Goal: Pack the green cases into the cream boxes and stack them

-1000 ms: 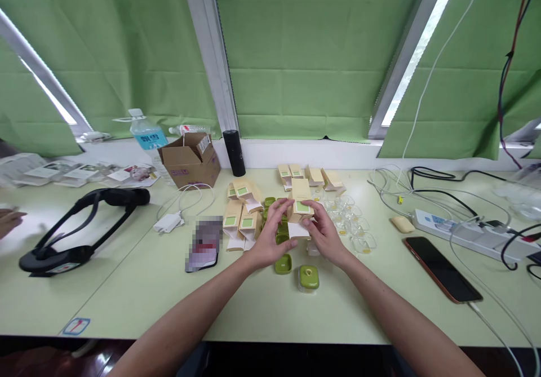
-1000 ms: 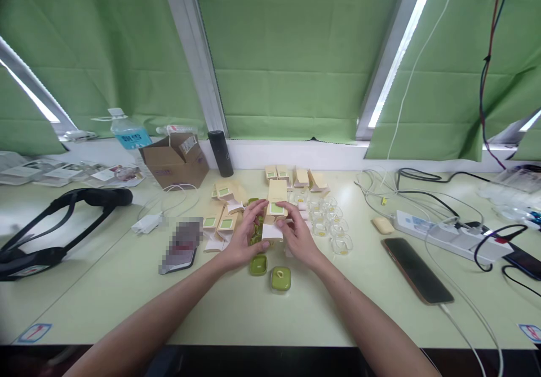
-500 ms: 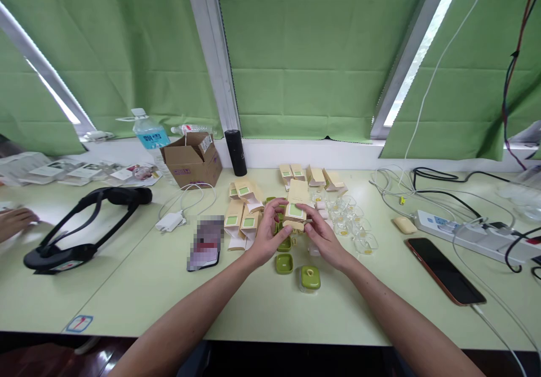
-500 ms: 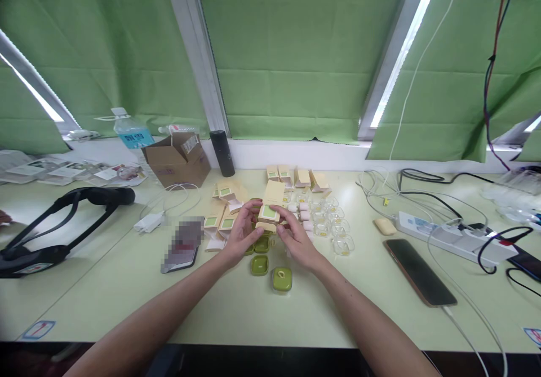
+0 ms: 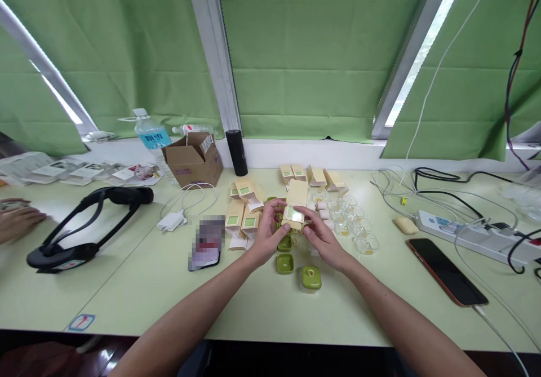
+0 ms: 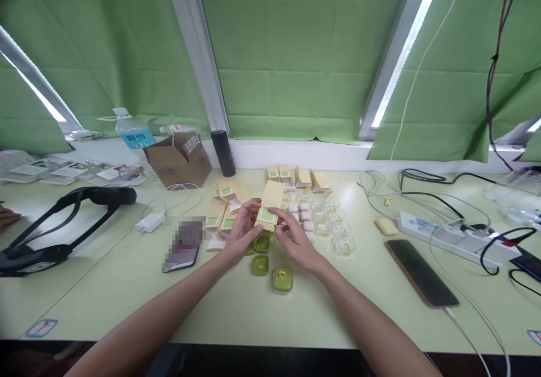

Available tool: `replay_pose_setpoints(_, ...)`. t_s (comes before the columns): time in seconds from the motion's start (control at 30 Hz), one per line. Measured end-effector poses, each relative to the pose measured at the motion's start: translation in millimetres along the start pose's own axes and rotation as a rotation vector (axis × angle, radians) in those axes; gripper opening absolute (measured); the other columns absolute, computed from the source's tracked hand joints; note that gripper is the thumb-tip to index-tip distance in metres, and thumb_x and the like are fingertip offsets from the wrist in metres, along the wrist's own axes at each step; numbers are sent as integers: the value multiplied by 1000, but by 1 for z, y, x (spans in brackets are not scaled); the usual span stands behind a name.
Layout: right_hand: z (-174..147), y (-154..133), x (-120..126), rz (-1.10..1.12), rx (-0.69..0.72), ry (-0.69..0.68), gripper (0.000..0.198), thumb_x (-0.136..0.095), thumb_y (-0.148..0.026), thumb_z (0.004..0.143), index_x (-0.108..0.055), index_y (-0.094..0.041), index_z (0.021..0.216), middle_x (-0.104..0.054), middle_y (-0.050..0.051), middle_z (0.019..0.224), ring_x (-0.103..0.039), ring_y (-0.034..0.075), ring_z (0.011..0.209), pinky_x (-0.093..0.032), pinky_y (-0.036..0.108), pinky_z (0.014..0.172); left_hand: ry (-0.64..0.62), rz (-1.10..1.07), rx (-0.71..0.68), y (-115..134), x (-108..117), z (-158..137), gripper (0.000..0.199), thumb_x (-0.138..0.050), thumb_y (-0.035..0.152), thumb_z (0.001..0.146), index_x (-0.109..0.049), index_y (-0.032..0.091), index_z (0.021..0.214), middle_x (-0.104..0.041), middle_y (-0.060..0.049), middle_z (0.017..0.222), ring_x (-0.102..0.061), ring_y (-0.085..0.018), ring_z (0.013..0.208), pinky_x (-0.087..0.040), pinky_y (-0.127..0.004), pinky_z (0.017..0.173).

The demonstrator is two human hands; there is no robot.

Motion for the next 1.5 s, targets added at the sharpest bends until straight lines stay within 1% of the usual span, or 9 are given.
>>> replay_pose_setpoints(0.23,0,0,1,-25,13,19,50,-49,-55,102,-49,-34,148,-52,7,149,-58,24,116,-51,43,102,12,31,-22,2,0,0,46,-68,49,91,-50,25,126,-52,-11,130,-54,-24,111,-46,-36,91)
replay_pose_setpoints(0.4,0,2,1,-25,23,24,51,-52,-52,101,-47,-34,149,-54,8,147,-59,24,113,-52,42,99,16,67,-32,1,-1,0,46,-67,49,93,-50,25,128,-52,-11,130,-55,-23,112,-45,-36,93)
replay_pose_setpoints(0.57,1,4,1,-30,33,43,50,-54,-50,101,-49,-34,148,-55,8,146,-60,24,113,-52,43,99,29,127,-45,1,1,-1,46,-66,50,94,-50,26,130,-54,-10,128,-56,-23,110,-45,-36,92)
replay_pose_setpoints(0.7,1,8,3,-33,25,73,47,-53,-49,102,-52,-33,146,-55,8,147,-61,24,113,-52,43,100,30,165,-68,2,1,-1,45,-64,49,95,-50,25,131,-53,-11,130,-56,-23,110,-44,-37,92)
replay_pose_setpoints(0.93,2,3,5,-33,42,84,46,-52,-50,102,-53,-33,146,-59,9,141,-62,25,112,-55,44,97,51,233,-82,2,2,-2,40,-64,44,96,-51,27,129,-51,-11,134,-57,-23,111,-46,-38,94)
replay_pose_setpoints(1.07,3,3,5,-40,62,100,46,-52,-49,102,-54,-33,145,-59,9,141,-61,25,116,-55,44,97,75,264,-103,4,4,-2,36,-63,42,96,-53,27,127,-50,-10,132,-55,-24,115,-47,-38,95)
replay_pose_setpoints(1.23,3,9,5,-21,68,103,44,-52,-47,103,-54,-34,145,-58,9,144,-60,26,122,-54,43,99,85,283,-108,5,4,-2,34,-64,38,96,-53,28,127,-51,-9,126,-55,-23,111,-47,-38,93)
replay_pose_setpoints(1.5,3,7,7,-42,74,114,40,-50,-43,103,-59,-34,141,-63,8,136,-63,25,112,-54,42,95,105,307,-123,11,4,-1,29,-65,39,95,-55,26,119,-51,-7,118,-55,-21,103,-49,-36,89)
Point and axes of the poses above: each hand's wrist, its own z-axis towards the middle knuckle, its own x-axis out of the back of the hand, y = z × x, the point moved 10 cm from there along z, towards the middle knuckle
